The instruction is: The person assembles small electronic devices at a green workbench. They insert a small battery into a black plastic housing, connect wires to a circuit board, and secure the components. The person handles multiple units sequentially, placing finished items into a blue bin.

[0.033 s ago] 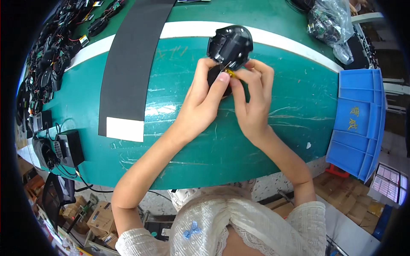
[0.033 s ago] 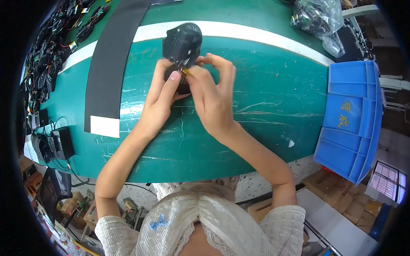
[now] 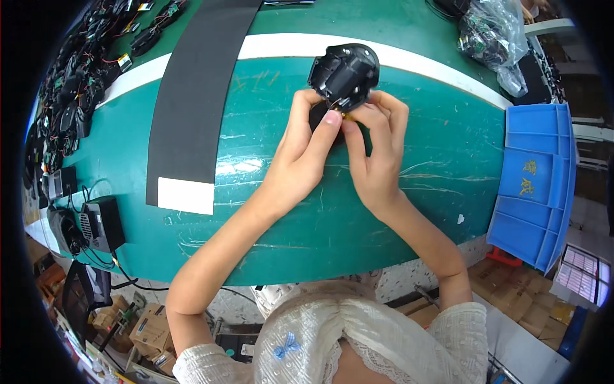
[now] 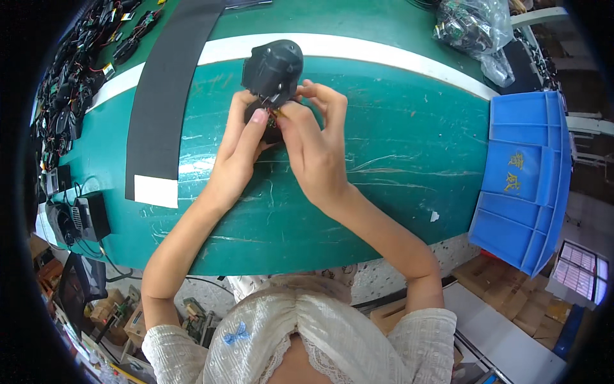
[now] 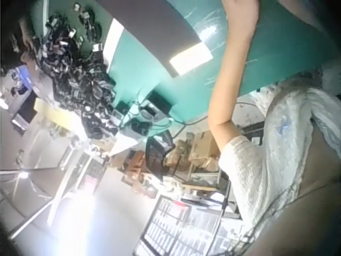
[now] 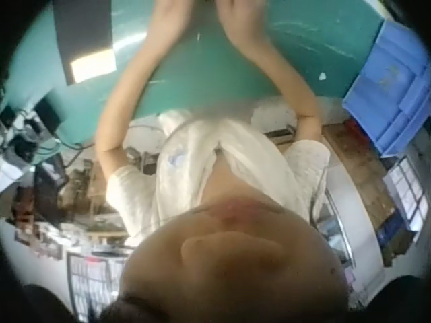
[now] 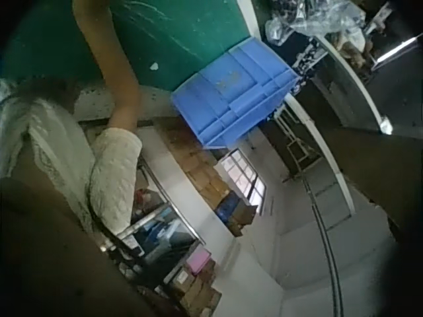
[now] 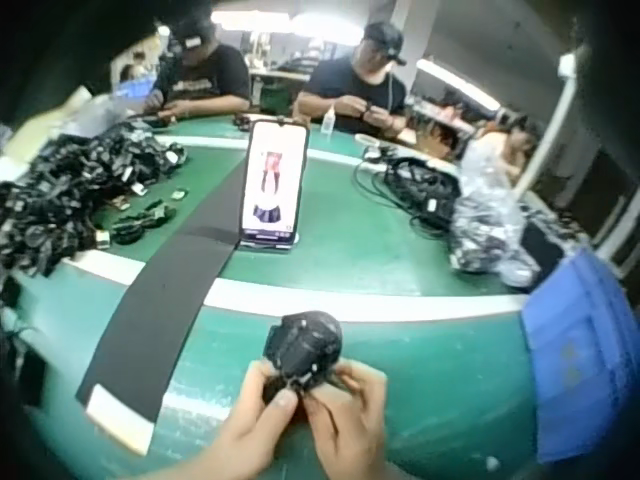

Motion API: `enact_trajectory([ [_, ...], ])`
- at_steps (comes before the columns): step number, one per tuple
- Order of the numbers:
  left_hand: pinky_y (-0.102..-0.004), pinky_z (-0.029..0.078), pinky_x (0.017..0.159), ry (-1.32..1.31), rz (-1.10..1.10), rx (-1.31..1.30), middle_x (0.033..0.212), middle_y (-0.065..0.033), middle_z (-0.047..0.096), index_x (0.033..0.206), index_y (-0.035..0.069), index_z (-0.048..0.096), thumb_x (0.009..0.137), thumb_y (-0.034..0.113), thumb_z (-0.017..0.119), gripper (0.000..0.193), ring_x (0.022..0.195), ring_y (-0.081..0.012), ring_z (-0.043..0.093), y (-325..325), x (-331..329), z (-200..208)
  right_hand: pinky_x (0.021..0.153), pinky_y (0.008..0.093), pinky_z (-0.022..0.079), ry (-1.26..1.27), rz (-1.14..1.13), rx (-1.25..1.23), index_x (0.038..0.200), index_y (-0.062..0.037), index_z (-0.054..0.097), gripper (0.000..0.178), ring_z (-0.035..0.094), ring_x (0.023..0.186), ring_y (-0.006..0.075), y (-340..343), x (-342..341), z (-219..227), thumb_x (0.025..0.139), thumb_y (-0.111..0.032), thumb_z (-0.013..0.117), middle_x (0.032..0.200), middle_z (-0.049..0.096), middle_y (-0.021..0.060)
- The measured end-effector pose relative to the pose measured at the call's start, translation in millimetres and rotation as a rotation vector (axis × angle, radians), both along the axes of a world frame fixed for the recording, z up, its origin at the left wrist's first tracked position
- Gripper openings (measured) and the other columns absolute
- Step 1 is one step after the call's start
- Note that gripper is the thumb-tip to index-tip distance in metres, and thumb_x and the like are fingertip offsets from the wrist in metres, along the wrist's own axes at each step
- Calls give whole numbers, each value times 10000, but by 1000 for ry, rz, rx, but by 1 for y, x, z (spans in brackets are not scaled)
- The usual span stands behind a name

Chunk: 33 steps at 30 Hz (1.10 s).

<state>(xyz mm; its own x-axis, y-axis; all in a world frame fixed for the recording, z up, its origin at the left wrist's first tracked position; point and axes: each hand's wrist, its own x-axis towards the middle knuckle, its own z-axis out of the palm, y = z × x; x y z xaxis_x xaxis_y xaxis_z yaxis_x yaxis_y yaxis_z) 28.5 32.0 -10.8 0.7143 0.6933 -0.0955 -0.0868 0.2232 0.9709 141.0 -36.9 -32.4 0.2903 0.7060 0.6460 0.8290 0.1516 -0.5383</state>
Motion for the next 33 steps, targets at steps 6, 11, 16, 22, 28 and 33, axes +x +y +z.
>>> enact_trajectory([
  [6, -310, 306, 973, -247, -13, -201, 1227, -76, 446, 1273, 121, 365, 971, 399, 332, 412, 1138, -149, 404, -4, 4, -12, 738, 342, 475, 206, 77, -32, 998, -17, 537, 177, 532, 929, 255, 0, -3, 2, 832, 42, 563, 1113, 447, 162],
  [11, -357, 251, 1060, -335, -36, -362, 1363, -96, 379, 1295, 120, 400, 929, 487, 400, 518, 1226, -188, 377, 0, 1, -8, 718, 322, 467, 232, 114, -42, 969, -22, 543, 168, 553, 876, 234, -2, 1, 4, 817, 39, 584, 1002, 521, 135],
  [16, -337, 288, 1017, -519, 80, -476, 1212, -84, 486, 1099, 91, 529, 946, 426, 402, 390, 1150, -177, 424, 14, -2, -9, 716, 287, 459, 518, 70, 38, 957, -2, 537, 159, 553, 827, 203, 0, 9, -4, 813, 48, 583, 947, 541, 124],
  [22, -330, 395, 911, -364, -201, -109, 930, -59, 540, 953, 77, 539, 985, 350, 334, 343, 837, -136, 523, 42, -13, -19, 778, 244, 456, 473, 95, -2, 1010, 19, 491, 180, 527, 898, 136, -3, 24, 0, 848, 91, 520, 1030, 502, 115],
  [28, -289, 413, 897, -67, -26, 152, 1059, -53, 533, 1195, 21, 455, 953, 201, 448, 301, 997, -113, 502, 14, 3, 1, 757, 241, 459, 435, 160, 26, 1022, 12, 494, 196, 537, 891, 131, -5, 19, 3, 844, 90, 525, 1036, 525, 114],
  [33, -255, 424, 880, -25, -218, 87, 1115, -101, 546, 1260, -20, 419, 970, 171, 397, 348, 1001, -141, 538, 9, -3, 5, 674, 265, 439, 593, 123, 59, 965, -49, 571, 176, 535, 794, 168, -4, 11, 5, 806, 8, 620, 944, 568, 81],
])
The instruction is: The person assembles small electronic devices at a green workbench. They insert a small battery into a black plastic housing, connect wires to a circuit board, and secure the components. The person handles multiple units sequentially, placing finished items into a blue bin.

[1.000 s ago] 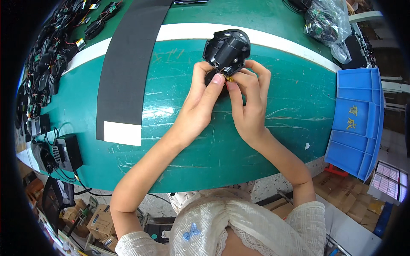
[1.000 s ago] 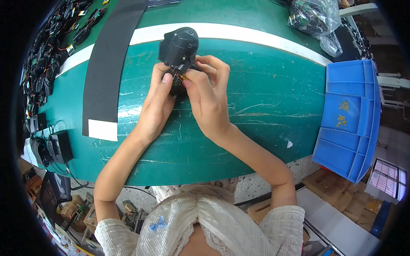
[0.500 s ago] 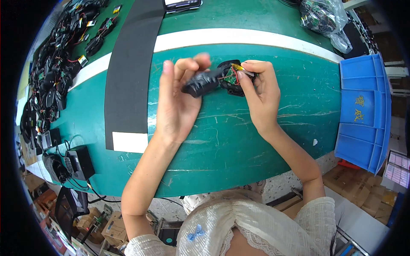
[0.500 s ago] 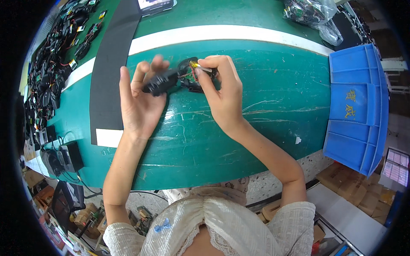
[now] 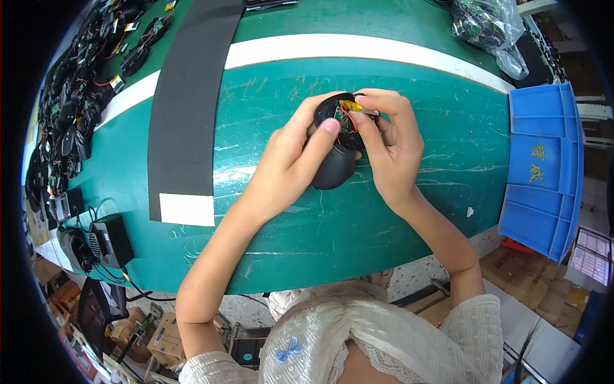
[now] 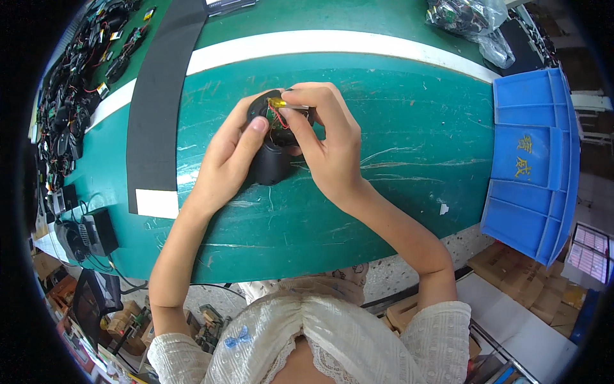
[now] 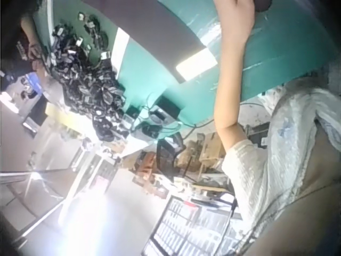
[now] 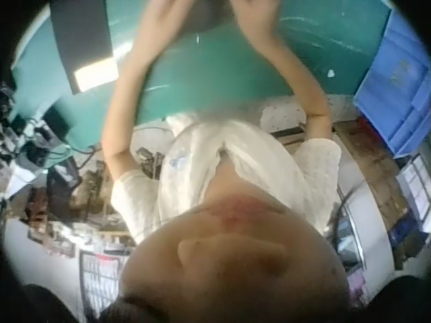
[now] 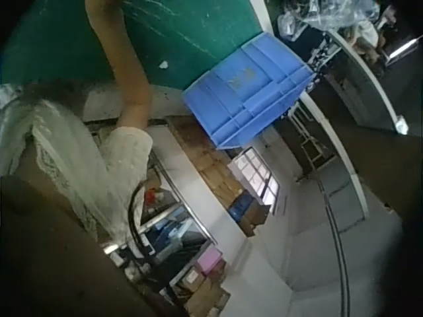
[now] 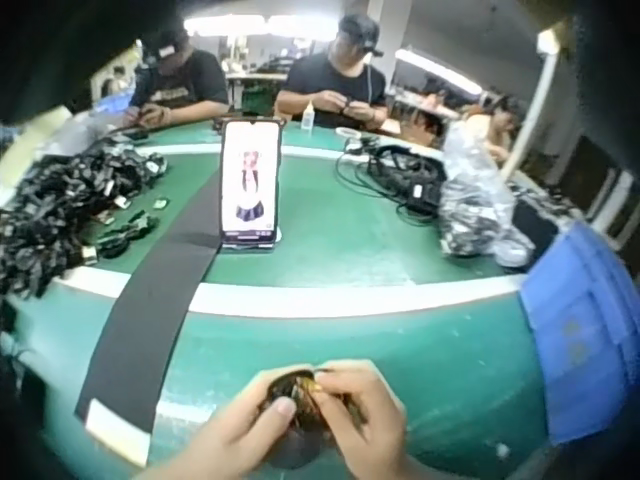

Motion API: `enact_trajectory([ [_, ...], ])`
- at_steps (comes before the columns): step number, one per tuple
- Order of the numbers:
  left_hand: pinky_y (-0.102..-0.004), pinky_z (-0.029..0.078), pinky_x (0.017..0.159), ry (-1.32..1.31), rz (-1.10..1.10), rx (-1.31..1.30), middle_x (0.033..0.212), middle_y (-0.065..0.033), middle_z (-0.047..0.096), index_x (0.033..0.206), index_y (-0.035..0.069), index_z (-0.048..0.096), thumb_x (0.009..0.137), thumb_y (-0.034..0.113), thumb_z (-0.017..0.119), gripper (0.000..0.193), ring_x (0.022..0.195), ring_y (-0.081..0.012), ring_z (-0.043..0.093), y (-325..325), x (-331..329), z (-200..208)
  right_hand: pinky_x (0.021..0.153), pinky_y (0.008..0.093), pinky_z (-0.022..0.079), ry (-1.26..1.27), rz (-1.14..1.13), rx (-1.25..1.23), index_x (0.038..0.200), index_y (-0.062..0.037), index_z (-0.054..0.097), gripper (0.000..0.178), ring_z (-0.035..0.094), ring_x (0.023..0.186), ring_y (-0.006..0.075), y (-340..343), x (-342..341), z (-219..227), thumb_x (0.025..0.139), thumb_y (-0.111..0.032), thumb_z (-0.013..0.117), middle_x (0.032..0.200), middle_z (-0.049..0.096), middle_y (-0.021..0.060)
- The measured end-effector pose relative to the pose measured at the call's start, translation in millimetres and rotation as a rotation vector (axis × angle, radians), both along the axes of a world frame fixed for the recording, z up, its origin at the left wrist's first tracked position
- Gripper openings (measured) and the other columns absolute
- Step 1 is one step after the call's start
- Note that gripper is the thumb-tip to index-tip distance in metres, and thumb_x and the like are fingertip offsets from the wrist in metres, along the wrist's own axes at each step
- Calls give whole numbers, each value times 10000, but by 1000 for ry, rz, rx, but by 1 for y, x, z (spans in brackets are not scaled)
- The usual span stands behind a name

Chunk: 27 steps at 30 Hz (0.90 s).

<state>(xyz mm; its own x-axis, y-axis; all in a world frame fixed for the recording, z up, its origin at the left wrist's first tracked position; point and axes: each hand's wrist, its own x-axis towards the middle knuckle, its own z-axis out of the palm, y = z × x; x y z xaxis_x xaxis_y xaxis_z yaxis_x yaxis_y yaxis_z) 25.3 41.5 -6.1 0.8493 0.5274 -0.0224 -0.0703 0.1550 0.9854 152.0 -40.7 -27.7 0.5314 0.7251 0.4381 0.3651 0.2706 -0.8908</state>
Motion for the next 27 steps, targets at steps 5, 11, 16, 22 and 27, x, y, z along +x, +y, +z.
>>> enact_trajectory([
  [5, -232, 472, 711, 160, 59, 124, 939, -100, 603, 1185, -21, 478, 981, 199, 362, 322, 845, -108, 571, 4, -3, -7, 746, 317, 382, -719, -201, -111, 935, -87, 621, 181, 484, 838, 215, -2, 8, 13, 763, -66, 672, 922, 565, 55],
  [11, -364, 474, 660, 116, 149, 348, 848, -212, 622, 1091, -5, 496, 952, 178, 423, 241, 752, -333, 624, 4, -1, -12, 715, 313, 392, -850, -176, -39, 887, -66, 628, 167, 487, 812, 218, 0, 9, 14, 731, -54, 686, 874, 568, 42],
  [16, -380, 474, 643, 146, 146, 396, 826, -221, 618, 1081, -5, 488, 947, 172, 425, 230, 740, -360, 619, 5, -1, -11, 691, 307, 413, -793, -146, -5, 873, -57, 627, 149, 505, 789, 221, 2, 12, 11, 735, -33, 675, 850, 584, 48],
  [22, -408, 469, 617, 134, 143, 458, 793, -226, 613, 1075, 1, 480, 942, 165, 423, 218, 719, -383, 609, 6, -2, -15, 692, 307, 418, -728, -139, -22, 880, -61, 630, 148, 512, 793, 222, 2, 11, 9, 741, -24, 668, 859, 601, 45],
  [27, -426, 468, 606, 178, 140, 481, 766, -221, 610, 1080, 12, 471, 937, 163, 423, 213, 703, -393, 603, 5, -1, -13, 691, 308, 419, -726, -158, -39, 881, -60, 631, 145, 511, 790, 223, 1, 9, 10, 745, -22, 665, 864, 604, 47],
])
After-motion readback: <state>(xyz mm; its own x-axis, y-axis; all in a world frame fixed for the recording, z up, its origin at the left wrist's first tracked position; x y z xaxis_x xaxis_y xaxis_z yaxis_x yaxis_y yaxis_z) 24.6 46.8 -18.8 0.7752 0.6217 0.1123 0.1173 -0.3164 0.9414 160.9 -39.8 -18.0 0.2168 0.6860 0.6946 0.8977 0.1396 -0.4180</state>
